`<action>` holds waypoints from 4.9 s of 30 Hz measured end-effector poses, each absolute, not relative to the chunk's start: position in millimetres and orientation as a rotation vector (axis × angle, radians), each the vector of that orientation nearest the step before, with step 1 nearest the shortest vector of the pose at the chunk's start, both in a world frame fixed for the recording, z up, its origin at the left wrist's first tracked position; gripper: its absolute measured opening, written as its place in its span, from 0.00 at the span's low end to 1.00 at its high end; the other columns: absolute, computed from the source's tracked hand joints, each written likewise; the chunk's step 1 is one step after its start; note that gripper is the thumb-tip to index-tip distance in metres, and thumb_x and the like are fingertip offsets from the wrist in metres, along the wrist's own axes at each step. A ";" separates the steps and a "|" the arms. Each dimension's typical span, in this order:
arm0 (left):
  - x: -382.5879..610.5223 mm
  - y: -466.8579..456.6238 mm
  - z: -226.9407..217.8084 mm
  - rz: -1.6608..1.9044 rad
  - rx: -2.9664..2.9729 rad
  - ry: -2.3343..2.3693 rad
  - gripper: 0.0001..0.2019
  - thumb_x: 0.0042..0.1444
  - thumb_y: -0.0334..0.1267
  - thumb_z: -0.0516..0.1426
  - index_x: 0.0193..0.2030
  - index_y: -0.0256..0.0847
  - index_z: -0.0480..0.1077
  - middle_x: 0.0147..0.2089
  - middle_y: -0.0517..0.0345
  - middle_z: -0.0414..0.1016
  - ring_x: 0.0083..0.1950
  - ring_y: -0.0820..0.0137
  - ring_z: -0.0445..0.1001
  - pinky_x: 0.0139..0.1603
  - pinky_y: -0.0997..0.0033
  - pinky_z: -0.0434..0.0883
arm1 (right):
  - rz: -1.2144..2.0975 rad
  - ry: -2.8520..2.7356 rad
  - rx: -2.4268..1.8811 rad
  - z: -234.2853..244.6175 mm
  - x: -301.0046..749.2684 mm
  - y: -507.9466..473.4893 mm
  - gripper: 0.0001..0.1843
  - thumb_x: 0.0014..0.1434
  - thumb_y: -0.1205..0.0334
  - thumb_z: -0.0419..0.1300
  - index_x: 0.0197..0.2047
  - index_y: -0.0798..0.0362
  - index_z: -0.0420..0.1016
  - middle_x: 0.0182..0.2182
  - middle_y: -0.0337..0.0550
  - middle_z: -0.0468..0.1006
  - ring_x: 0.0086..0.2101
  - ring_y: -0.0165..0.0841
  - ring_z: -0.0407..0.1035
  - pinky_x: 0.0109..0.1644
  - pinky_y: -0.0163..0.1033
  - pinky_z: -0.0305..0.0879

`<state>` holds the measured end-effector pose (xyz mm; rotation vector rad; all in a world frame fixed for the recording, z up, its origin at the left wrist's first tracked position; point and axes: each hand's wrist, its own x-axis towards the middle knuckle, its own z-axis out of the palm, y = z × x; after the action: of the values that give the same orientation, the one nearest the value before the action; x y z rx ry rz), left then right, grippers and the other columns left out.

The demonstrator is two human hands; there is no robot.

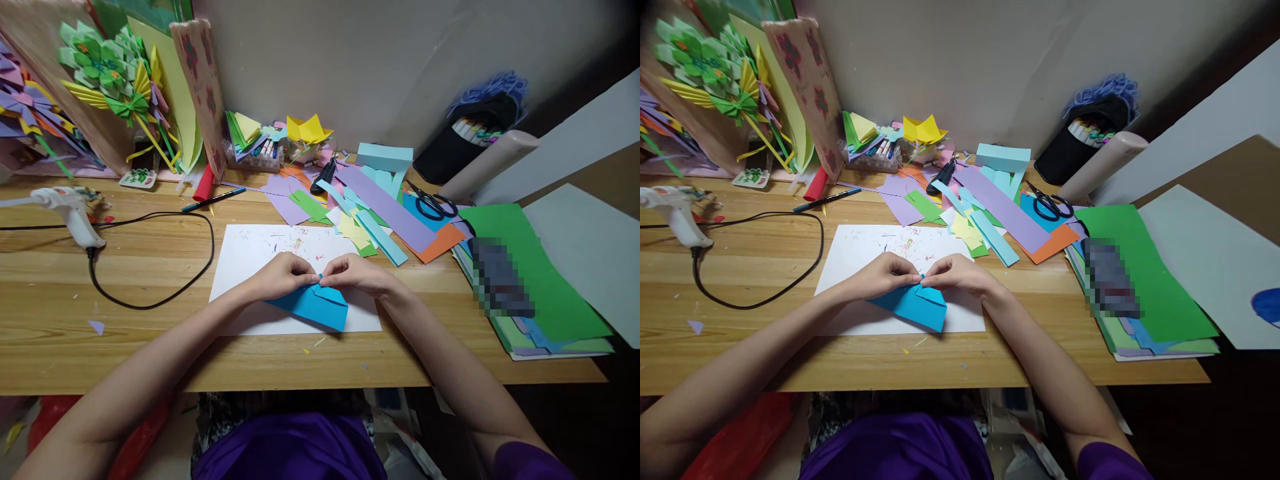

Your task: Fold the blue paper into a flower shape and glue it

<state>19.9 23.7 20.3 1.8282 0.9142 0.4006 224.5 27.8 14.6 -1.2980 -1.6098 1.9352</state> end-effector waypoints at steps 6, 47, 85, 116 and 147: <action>21.5 22.4 20.8 0.365 1.855 0.895 0.19 0.54 0.48 0.52 0.29 0.33 0.75 0.21 0.61 0.67 0.24 0.76 0.58 0.25 0.77 0.55 | 1.899 -1.662 -1.357 20.0 221.8 25.2 0.16 0.38 0.53 0.70 0.24 0.57 0.76 0.17 0.35 0.68 0.20 0.23 0.57 0.23 0.32 0.51; 24.0 23.6 26.1 0.715 1.655 1.159 0.10 0.48 0.41 0.59 0.26 0.36 0.75 0.27 0.56 0.76 0.29 0.73 0.70 0.29 0.76 0.64 | 1.318 -1.800 -1.305 36.6 217.1 17.0 0.13 0.49 0.52 0.62 0.29 0.54 0.75 0.31 0.44 0.77 0.33 0.32 0.69 0.37 0.37 0.64; 24.4 22.7 20.4 0.739 1.767 1.078 0.12 0.53 0.43 0.55 0.30 0.36 0.73 0.30 0.55 0.75 0.32 0.72 0.71 0.33 0.74 0.67 | 1.309 -1.736 -1.251 25.6 210.5 17.0 0.11 0.51 0.55 0.60 0.29 0.56 0.73 0.29 0.42 0.74 0.32 0.30 0.66 0.34 0.35 0.64; 15.7 27.1 17.6 0.782 1.607 1.073 0.11 0.49 0.43 0.59 0.29 0.35 0.74 0.30 0.54 0.76 0.32 0.70 0.71 0.35 0.72 0.66 | 1.048 -1.691 -1.326 21.1 199.2 12.5 0.10 0.51 0.54 0.61 0.30 0.52 0.77 0.30 0.45 0.79 0.33 0.37 0.71 0.38 0.42 0.68; 23.5 25.7 21.7 0.658 1.604 1.131 0.15 0.48 0.48 0.57 0.26 0.37 0.68 0.25 0.59 0.68 0.29 0.71 0.65 0.30 0.73 0.62 | 1.130 -1.877 -1.186 19.5 204.6 19.2 0.08 0.57 0.58 0.54 0.31 0.54 0.68 0.29 0.38 0.72 0.33 0.30 0.64 0.39 0.35 0.60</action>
<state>23.5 25.7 21.7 1.6044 1.1310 0.6578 204.6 19.2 19.5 -1.1855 -1.8774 1.1298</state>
